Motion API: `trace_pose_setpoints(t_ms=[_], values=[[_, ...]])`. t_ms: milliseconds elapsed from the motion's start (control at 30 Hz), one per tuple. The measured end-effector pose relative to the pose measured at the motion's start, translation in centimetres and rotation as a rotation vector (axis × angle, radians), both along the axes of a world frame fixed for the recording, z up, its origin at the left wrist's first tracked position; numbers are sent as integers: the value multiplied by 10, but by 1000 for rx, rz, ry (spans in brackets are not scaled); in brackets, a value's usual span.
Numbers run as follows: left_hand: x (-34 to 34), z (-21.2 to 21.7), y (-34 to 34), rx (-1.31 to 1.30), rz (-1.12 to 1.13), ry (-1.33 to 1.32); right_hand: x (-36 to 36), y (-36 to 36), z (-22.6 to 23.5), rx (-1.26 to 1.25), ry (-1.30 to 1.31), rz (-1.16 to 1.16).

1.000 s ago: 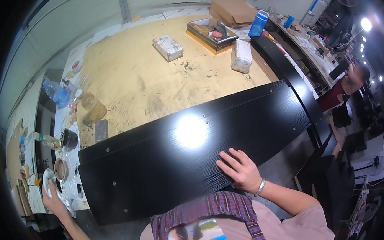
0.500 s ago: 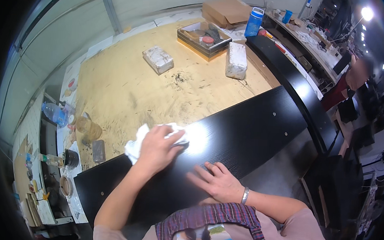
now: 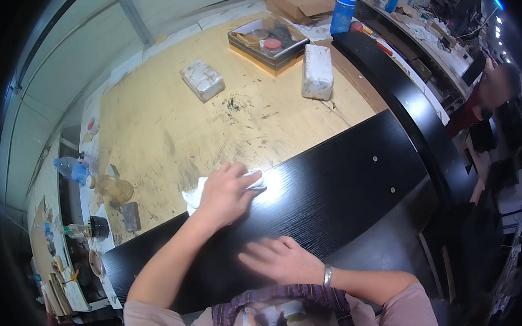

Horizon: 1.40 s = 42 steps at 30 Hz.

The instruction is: The person wipes a long black wooden board with a white cloth, then uses a small rectangular block to rub the surface, and continues wiping. The person repeats this process on multiple boards placed on a workbench.

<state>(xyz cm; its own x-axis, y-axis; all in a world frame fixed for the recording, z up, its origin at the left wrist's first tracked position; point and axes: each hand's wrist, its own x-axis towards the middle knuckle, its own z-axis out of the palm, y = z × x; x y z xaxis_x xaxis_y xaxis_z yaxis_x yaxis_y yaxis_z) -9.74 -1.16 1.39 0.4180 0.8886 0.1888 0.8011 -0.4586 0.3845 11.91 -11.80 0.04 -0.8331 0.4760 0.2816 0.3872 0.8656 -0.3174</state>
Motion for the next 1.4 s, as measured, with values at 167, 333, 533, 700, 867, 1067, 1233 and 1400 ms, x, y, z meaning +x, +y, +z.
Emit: trace_pose_setpoints(t_ms=[167,333,533,700,867,1067,1233,1400], values=[[48,-5,21,193,-11,88,-8,-3,-5,57,3,28],[19,4,-6,172,-8,89,-4,0,-7,64,1,9],[-73,11,-85,83,343,-117,0,9,-9,-62,81,94],[-98,23,-150,66,684,-406,26,68,22,-457,297,-45],[-79,16,-185,93,712,-304,50,127,22,-328,235,-353],[-35,19,-139,79,479,25,76,101,25,-231,131,-146],[17,12,-72,69,243,73,98,78,19,-213,107,-173],[103,1,15,92,34,19,95,72,17,-160,51,-221]])
